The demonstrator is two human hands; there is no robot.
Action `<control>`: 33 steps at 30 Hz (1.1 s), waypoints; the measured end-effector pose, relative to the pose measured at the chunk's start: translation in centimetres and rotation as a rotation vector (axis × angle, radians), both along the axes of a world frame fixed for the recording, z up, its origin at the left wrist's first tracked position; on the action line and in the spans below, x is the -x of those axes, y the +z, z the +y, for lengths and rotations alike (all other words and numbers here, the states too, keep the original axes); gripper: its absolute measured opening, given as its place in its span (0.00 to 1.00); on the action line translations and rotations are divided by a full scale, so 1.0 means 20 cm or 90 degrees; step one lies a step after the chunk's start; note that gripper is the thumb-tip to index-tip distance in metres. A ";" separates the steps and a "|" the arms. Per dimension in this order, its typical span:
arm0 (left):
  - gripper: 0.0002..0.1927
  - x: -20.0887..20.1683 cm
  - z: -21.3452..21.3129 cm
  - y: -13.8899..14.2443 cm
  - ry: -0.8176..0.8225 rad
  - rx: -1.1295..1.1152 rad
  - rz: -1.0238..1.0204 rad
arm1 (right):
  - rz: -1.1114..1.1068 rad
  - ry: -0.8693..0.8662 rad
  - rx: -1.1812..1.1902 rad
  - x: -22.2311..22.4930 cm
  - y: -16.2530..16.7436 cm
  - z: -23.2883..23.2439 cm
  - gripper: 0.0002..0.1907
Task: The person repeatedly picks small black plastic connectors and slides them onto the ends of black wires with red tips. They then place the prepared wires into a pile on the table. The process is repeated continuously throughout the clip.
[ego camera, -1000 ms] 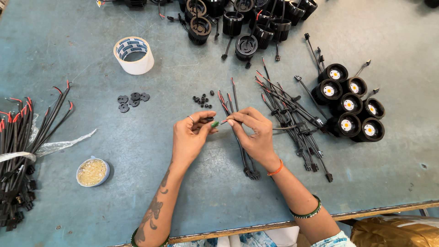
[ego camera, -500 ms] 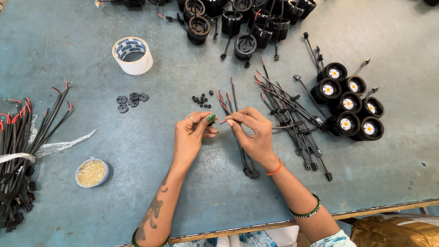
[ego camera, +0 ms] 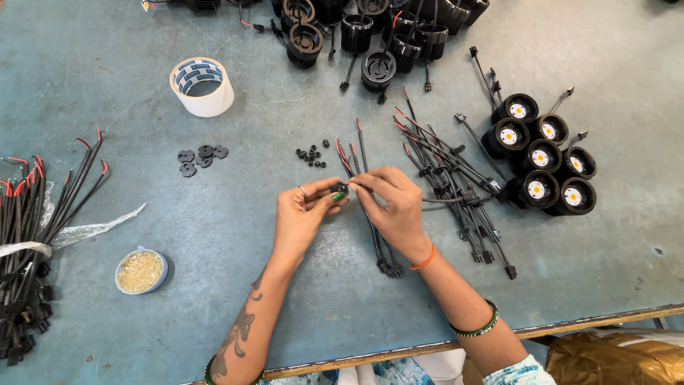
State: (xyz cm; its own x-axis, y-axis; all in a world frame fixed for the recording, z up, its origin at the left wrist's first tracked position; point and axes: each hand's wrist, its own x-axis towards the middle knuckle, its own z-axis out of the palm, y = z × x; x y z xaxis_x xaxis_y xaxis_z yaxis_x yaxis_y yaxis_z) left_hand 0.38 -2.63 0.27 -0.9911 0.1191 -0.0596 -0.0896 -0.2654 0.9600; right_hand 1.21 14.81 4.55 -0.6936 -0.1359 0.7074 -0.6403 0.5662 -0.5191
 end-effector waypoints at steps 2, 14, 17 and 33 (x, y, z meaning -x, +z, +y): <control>0.13 -0.01 0.00 0.00 -0.027 -0.024 -0.004 | 0.019 -0.002 -0.025 0.00 0.00 0.00 0.08; 0.08 -0.02 0.01 -0.06 0.023 -0.004 -0.058 | 0.127 -0.008 -0.128 0.00 0.00 0.00 0.09; 0.08 -0.01 0.01 -0.04 0.058 -0.020 -0.064 | 0.134 -0.021 -0.126 -0.01 0.00 0.00 0.09; 0.04 -0.03 0.05 -0.02 0.061 -0.113 -0.021 | 0.167 0.006 -0.159 0.00 0.00 0.01 0.10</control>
State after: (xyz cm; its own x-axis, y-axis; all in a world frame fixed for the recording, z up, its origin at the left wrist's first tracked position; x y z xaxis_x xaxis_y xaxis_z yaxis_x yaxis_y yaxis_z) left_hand 0.98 -1.56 -0.04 -0.9963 0.0360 -0.0785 -0.0863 -0.4385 0.8946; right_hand 1.23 14.98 4.52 -0.4904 -0.3324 0.8056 -0.7396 0.6477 -0.1830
